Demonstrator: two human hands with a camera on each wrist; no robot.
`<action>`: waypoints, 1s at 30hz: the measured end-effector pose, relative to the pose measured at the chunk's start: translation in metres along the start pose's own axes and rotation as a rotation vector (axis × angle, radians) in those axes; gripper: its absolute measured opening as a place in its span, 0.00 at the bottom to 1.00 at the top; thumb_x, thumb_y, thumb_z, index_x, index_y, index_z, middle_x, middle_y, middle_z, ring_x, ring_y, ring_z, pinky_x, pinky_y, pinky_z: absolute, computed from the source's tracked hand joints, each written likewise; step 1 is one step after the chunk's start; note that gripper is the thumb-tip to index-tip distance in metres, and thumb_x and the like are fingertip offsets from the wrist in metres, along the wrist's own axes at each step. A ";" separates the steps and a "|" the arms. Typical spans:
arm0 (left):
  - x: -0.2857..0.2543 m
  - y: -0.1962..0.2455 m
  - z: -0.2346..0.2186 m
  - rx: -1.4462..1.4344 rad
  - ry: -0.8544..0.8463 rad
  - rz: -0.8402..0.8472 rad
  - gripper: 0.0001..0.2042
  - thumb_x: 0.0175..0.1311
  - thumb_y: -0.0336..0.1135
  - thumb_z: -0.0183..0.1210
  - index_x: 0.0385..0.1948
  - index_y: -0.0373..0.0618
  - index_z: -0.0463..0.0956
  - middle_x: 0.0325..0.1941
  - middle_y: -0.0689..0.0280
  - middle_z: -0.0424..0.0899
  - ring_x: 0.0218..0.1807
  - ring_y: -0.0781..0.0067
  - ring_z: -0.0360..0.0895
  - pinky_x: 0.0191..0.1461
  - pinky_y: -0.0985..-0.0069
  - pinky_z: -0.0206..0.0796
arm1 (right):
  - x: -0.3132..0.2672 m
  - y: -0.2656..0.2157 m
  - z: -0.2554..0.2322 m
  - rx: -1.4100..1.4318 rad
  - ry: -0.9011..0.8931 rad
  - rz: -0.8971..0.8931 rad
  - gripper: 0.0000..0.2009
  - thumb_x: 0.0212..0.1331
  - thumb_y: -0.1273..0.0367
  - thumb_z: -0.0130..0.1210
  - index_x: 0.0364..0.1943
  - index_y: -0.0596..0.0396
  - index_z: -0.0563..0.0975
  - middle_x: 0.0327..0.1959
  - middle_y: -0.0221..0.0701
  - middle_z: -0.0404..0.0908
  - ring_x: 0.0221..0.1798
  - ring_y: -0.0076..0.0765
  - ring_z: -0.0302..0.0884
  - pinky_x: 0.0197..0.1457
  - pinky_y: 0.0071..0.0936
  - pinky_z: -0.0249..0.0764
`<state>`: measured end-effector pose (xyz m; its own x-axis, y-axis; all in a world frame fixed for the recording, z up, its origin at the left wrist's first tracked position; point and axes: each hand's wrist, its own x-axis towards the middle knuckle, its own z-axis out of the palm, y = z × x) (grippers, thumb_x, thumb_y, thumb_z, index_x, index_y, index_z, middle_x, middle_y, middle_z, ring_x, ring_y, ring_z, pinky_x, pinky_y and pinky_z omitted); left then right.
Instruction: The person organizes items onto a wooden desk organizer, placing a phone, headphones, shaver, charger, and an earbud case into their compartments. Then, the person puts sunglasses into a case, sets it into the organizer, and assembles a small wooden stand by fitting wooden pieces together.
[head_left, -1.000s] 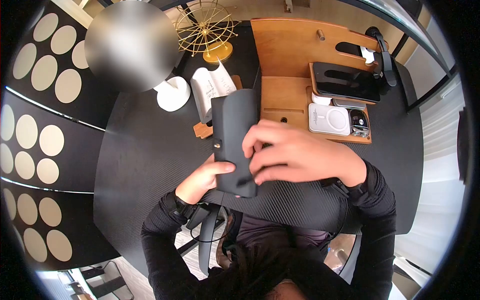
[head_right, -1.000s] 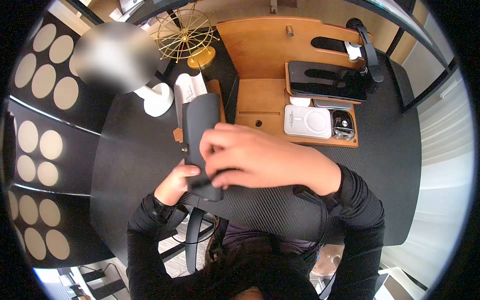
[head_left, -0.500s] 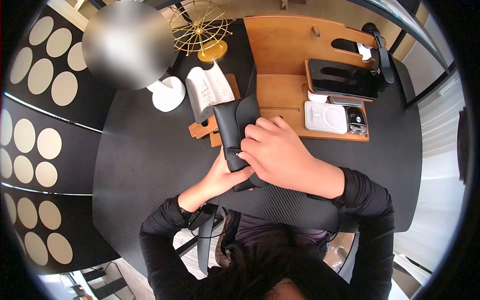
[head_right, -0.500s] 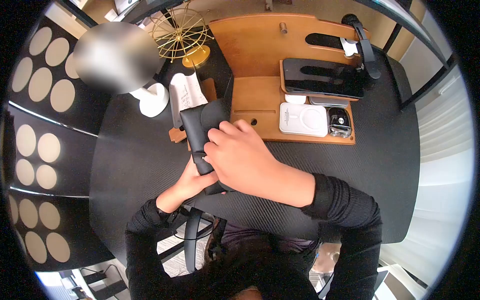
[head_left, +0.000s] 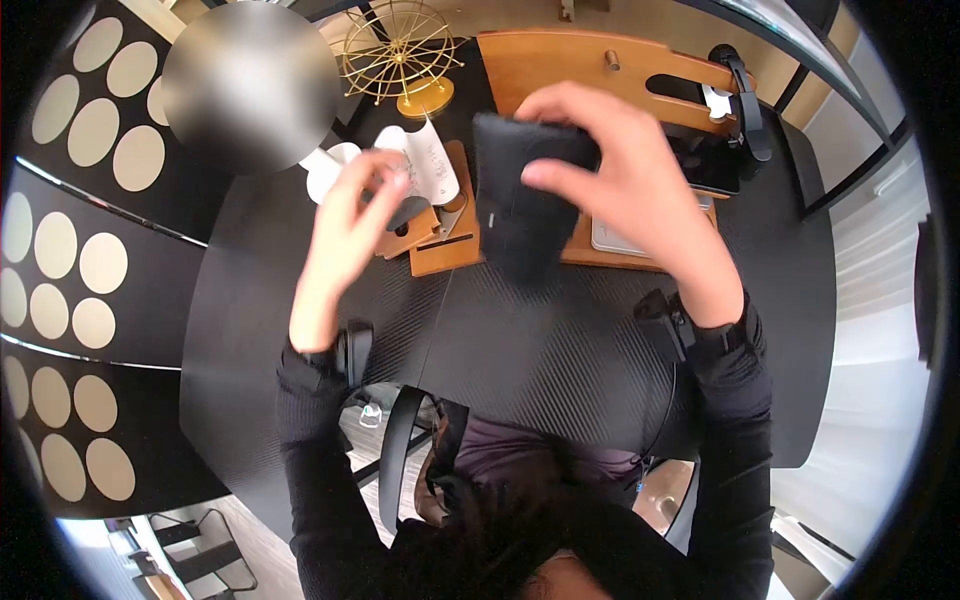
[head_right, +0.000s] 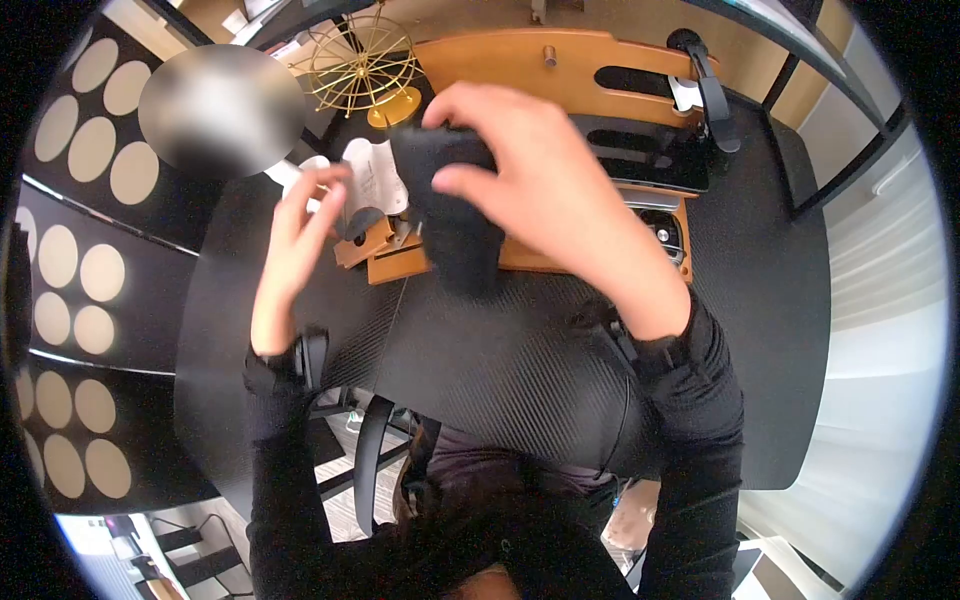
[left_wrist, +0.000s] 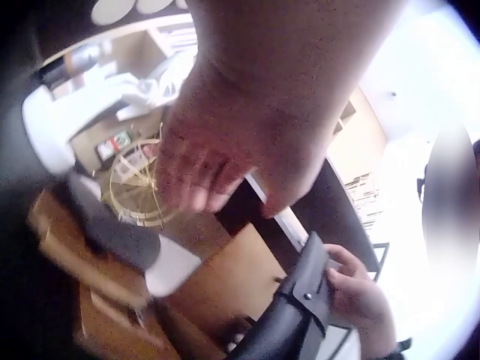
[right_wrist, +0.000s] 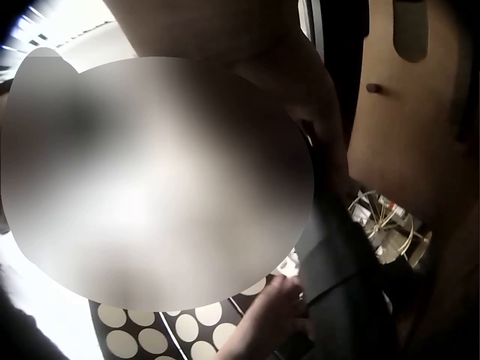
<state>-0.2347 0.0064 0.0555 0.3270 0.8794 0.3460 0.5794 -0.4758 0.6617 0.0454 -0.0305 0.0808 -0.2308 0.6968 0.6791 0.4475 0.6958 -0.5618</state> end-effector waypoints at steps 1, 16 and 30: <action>0.016 -0.014 -0.002 0.197 0.028 -0.106 0.21 0.69 0.49 0.55 0.51 0.39 0.75 0.37 0.59 0.79 0.40 0.67 0.78 0.47 0.74 0.70 | 0.004 0.004 -0.002 -0.032 0.064 -0.025 0.17 0.48 0.75 0.64 0.44 0.58 0.75 0.41 0.42 0.81 0.48 0.52 0.80 0.50 0.39 0.75; 0.107 -0.064 0.007 0.371 -0.380 -0.685 0.44 0.57 0.63 0.56 0.71 0.47 0.50 0.56 0.46 0.77 0.36 0.53 0.83 0.31 0.61 0.82 | 0.014 0.039 0.015 -0.467 0.215 0.001 0.17 0.54 0.70 0.63 0.48 0.50 0.74 0.41 0.34 0.77 0.48 0.45 0.80 0.48 0.39 0.79; 0.072 -0.051 0.025 -0.105 0.136 -0.288 0.47 0.51 0.46 0.71 0.71 0.39 0.52 0.62 0.49 0.71 0.62 0.60 0.71 0.64 0.67 0.65 | 0.022 0.068 0.021 -0.460 0.311 -0.073 0.16 0.55 0.71 0.62 0.49 0.51 0.76 0.43 0.32 0.77 0.51 0.42 0.77 0.52 0.36 0.77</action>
<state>-0.2216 0.0930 0.0299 0.0543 0.9749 0.2160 0.5511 -0.2097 0.8077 0.0529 0.0362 0.0479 -0.0411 0.5168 0.8551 0.7866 0.5444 -0.2912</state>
